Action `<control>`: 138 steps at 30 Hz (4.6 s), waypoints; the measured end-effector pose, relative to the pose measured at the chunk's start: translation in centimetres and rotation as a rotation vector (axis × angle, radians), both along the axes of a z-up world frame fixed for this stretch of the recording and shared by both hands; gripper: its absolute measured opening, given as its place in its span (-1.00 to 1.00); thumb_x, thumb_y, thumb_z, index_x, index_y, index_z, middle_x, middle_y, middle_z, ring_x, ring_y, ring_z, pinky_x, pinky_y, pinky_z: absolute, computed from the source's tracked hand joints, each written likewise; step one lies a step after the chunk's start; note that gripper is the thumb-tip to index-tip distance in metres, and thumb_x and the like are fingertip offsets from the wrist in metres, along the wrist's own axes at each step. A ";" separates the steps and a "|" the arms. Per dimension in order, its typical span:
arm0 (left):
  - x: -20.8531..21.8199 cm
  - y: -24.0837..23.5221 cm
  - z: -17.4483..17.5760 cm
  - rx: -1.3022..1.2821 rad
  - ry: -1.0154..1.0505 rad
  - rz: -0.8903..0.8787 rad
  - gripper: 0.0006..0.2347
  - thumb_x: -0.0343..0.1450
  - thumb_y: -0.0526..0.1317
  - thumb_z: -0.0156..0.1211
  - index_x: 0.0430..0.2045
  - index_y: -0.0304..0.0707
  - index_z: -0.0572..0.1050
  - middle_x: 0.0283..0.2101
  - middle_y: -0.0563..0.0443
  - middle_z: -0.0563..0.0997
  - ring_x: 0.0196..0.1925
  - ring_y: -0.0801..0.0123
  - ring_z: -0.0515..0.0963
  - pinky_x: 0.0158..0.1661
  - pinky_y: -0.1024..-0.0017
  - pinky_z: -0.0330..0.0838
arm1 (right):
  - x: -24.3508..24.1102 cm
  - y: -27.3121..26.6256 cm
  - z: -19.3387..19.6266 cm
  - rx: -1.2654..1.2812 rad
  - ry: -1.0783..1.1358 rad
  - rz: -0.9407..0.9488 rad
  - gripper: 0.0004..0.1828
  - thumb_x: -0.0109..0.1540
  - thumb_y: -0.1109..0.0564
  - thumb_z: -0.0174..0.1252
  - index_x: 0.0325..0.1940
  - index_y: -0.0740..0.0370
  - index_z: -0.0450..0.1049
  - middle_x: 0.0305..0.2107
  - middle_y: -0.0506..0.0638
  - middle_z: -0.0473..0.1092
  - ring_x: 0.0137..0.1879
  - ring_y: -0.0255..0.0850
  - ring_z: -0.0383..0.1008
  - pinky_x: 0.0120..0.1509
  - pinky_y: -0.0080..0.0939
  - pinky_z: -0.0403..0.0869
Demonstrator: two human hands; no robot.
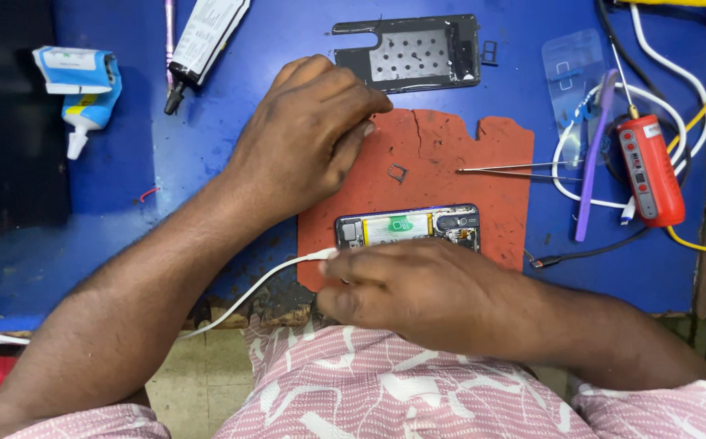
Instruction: The person removes the back cover of a smartphone, inspects the internal components, and uses a screwdriver to adjust or remove small parts. The person then handles the back cover and other components on the workbench.
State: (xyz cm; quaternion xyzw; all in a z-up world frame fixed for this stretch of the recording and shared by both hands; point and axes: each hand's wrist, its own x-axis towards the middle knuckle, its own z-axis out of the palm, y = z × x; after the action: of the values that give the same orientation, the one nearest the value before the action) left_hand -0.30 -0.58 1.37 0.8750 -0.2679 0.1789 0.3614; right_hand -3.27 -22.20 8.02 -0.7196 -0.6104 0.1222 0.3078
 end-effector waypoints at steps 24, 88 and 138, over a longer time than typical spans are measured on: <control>0.2 1.2 -0.6 0.027 -0.041 0.092 -0.84 0.44 -0.49 0.24 -0.16 -0.31 0.55 -0.24 -0.04 0.53 -0.03 0.08 0.50 0.12 0.17 0.35 | 8.4 -8.7 -4.5 0.478 0.238 -0.629 -0.60 0.51 0.55 -0.03 0.35 0.36 0.06 0.01 0.20 0.36 0.20 -0.04 0.53 0.44 -0.11 0.59; -0.3 0.1 0.1 0.111 -0.013 0.014 -0.89 0.43 -0.45 0.29 -0.23 -0.28 0.56 -0.28 -0.01 0.50 -0.11 0.10 0.48 0.03 0.17 0.31 | 11.3 -6.5 -8.4 0.324 0.181 -0.733 -0.78 0.57 0.41 0.05 -0.17 0.46 0.43 -0.39 -0.09 0.39 -0.30 -0.39 0.38 -0.21 -0.39 0.32; -0.4 -1.5 -1.7 -0.390 0.375 0.061 -0.93 0.43 -0.38 0.42 -0.29 -0.33 0.65 -0.36 0.05 0.69 -0.38 0.62 0.61 -0.34 0.58 0.52 | 6.9 -4.4 -4.2 0.594 0.582 -0.600 -0.66 0.42 0.40 0.13 0.06 0.17 0.11 -0.10 0.01 0.33 0.01 -0.30 0.53 0.36 0.04 0.62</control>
State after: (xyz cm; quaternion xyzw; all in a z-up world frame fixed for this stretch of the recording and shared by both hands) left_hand -0.70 -2.09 -0.32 0.8145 -0.1304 0.0726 0.5607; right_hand 3.66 -26.56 3.77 -0.6807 -0.2743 0.0448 0.6778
